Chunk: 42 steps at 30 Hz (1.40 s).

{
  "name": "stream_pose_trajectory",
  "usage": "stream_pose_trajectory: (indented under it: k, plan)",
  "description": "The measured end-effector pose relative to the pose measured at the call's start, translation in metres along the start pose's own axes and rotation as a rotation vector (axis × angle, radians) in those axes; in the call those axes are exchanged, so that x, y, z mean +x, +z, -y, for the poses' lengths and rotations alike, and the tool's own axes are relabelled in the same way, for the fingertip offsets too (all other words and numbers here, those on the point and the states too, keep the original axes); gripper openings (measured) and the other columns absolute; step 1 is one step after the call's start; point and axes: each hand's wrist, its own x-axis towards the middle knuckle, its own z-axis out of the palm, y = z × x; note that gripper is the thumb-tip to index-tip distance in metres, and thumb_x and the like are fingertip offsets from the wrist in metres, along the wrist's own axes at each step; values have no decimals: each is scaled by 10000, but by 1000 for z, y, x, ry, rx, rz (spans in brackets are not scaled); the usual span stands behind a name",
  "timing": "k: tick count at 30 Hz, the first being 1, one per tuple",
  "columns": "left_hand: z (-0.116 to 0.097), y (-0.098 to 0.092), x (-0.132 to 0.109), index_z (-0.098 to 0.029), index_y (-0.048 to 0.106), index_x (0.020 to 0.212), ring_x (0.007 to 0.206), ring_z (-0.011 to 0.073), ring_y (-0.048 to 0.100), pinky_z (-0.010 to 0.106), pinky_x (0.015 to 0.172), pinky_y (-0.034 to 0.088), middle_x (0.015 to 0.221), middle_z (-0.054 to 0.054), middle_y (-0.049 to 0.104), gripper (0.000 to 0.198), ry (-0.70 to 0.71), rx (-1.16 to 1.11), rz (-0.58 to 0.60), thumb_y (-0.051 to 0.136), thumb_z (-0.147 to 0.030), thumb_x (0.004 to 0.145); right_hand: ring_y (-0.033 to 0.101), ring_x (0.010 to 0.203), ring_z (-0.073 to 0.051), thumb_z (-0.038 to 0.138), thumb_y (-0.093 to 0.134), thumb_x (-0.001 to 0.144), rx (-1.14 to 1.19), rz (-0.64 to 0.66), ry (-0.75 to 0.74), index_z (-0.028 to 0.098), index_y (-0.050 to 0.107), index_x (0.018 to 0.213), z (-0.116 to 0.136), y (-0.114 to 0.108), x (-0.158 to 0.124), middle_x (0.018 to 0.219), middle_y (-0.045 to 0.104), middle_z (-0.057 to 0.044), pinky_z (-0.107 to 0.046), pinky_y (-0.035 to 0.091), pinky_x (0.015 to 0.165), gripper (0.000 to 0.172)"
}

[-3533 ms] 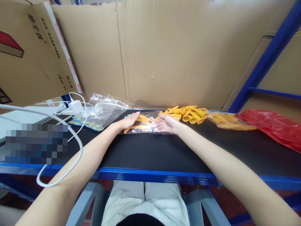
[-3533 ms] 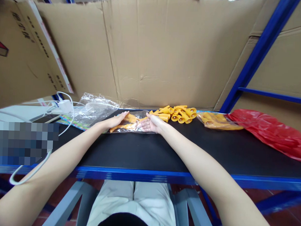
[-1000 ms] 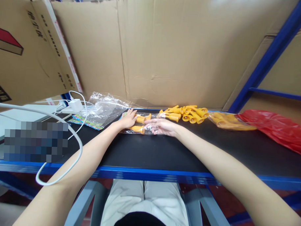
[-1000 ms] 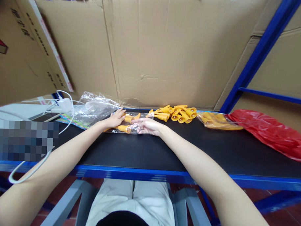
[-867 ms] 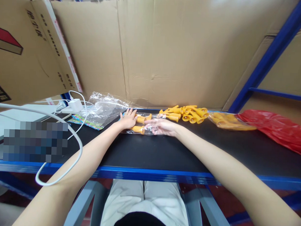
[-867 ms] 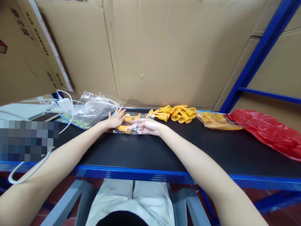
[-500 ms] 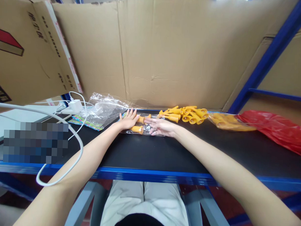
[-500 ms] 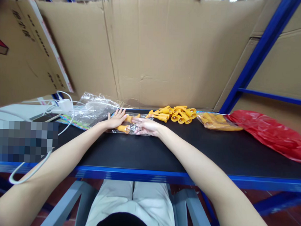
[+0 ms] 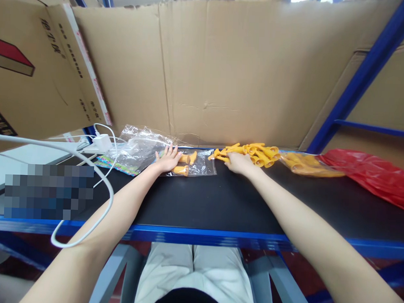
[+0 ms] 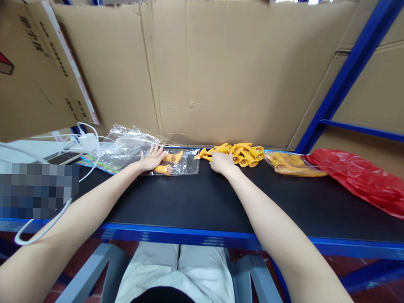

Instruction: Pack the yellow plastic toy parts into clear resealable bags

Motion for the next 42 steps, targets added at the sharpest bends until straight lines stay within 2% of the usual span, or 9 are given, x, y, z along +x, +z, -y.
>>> stream_pose_trajectory:
  k: [4, 10, 15, 21, 23, 26, 34, 37, 42]
  plan:
    - [-1, -1, -2, -293, 70, 1461, 1384, 273, -62, 639, 1049, 45, 1522, -7, -45, 670, 0, -4, 7, -3, -586, 863, 535, 1043, -318, 389, 486, 837, -19, -44, -76, 146, 600, 1095, 6, 9, 0, 1144, 602, -149, -471, 368, 859, 372]
    - [0, -1, -2, -263, 62, 1465, 1384, 287, -53, 651, 1040, 47, 1521, 7, -47, 688, 9, -11, 12, -15, -585, 862, 521, 1014, -289, 265, 517, 760, -4, -198, -106, 124, 675, 847, 12, 7, 4, 1039, 608, -158, -377, 372, 818, 228]
    - [0, 0, 0, -273, 70, 1463, 1384, 283, -45, 645, 1043, 73, 1524, 1, -26, 690, 3, 9, 6, -18, -591, 857, 573, 790, -209, 284, 543, 734, 335, -276, 29, 154, 652, 769, 10, -1, 5, 828, 634, -84, -299, 393, 698, 173]
    - [0, -1, 0, -268, 48, 1464, 1385, 265, -63, 633, 1050, 51, 1522, 3, -46, 695, 3, -4, 17, -20, -595, 854, 515, 622, -131, 295, 555, 725, 826, -524, 102, 161, 559, 722, 6, -11, 7, 633, 546, 1, -243, 391, 597, 134]
    - [0, -1, 0, -267, 42, 1464, 1386, 261, -68, 633, 1050, 48, 1521, 4, -51, 697, 5, -9, 16, -16, -597, 853, 523, 652, -131, 234, 556, 701, 978, -488, 103, 162, 545, 687, 10, -17, 4, 658, 555, -7, -238, 410, 606, 75]
    - [0, -1, 0, -274, 45, 1464, 1385, 262, -69, 636, 1049, 44, 1522, 0, -49, 696, 7, -17, 16, -13, -601, 852, 519, 635, -114, 164, 543, 690, 1169, -339, 57, 162, 556, 652, 20, -22, -3, 665, 561, -14, -227, 426, 593, 40]
    - [0, 0, 0, -276, 78, 1463, 1389, 272, -38, 645, 1043, 61, 1525, 9, -6, 681, 14, -14, 8, 1, -586, 861, 446, 448, -74, 214, 641, 722, 1370, -17, 161, 164, 561, 704, 30, -11, -8, 555, 497, 7, -201, 369, 387, 97]
    - [0, 0, 1, -285, 84, 1461, 1389, 268, -38, 639, 1047, 57, 1525, 1, -9, 674, 10, -19, 2, 7, -583, 862, 490, 445, -76, 202, 597, 785, 1513, 86, 212, 151, 544, 756, 33, -8, -6, 575, 521, 6, -208, 431, 410, 79]
    - [0, 0, 0, -275, 99, 1461, 1388, 272, -34, 644, 1043, 67, 1525, 14, -11, 679, 18, -22, 2, -1, -582, 864, 559, 511, -100, 180, 499, 869, 1716, 217, 165, 139, 537, 828, 42, -7, -10, 604, 571, -2, -252, 507, 513, 69]
